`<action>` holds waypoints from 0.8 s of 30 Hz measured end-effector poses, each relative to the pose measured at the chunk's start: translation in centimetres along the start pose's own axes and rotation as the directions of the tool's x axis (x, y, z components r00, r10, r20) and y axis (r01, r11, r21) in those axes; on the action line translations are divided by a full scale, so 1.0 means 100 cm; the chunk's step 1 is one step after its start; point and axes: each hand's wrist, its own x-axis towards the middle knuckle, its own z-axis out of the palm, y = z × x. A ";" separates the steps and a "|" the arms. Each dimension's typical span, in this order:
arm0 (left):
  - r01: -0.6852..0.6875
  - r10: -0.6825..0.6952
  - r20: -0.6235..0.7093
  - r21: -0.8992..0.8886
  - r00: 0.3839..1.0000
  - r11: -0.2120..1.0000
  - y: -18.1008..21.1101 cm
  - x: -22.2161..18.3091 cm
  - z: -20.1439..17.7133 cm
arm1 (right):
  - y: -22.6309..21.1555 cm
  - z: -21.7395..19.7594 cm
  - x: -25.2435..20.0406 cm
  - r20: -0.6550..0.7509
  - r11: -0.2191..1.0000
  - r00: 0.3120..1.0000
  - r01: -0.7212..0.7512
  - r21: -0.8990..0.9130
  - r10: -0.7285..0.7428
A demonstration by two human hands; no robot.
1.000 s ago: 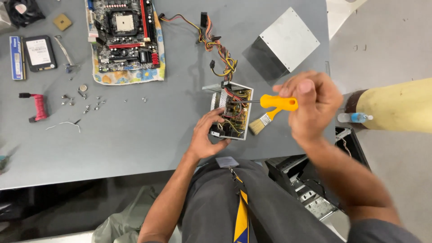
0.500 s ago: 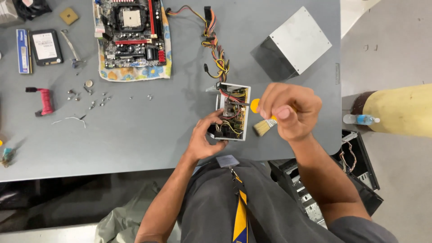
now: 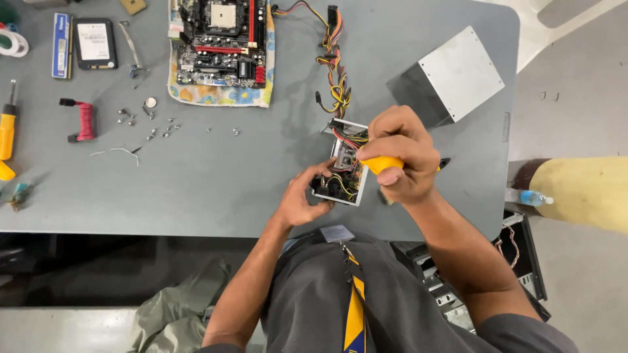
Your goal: Opening a computer power supply unit by unscrewing the case and then inspecting the internal components with a screwdriver and brush.
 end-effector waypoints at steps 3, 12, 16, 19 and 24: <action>0.030 -0.030 0.027 -0.006 0.999 1.000 0.002 0.000 -0.002 | 0.007 -0.003 0.008 0.109 0.985 0.993 -0.067 0.161 0.050; 0.074 -0.075 0.166 0.011 0.983 0.997 0.031 0.007 -0.018 | 0.011 0.011 0.006 -0.007 0.927 0.990 -0.132 0.351 0.144; 0.118 -0.116 0.133 -0.007 0.984 0.993 0.020 0.015 -0.025 | 0.008 0.013 0.009 0.020 0.960 0.999 -0.045 0.275 0.041; 0.116 -0.117 -0.001 0.115 0.993 0.987 0.027 0.030 -0.025 | 0.004 0.012 0.015 -0.007 0.997 0.999 0.038 0.069 -0.038; -0.162 0.166 -0.014 0.154 0.986 0.975 0.056 0.064 -0.006 | 0.003 0.008 0.009 -0.025 0.991 0.996 -0.085 0.107 0.088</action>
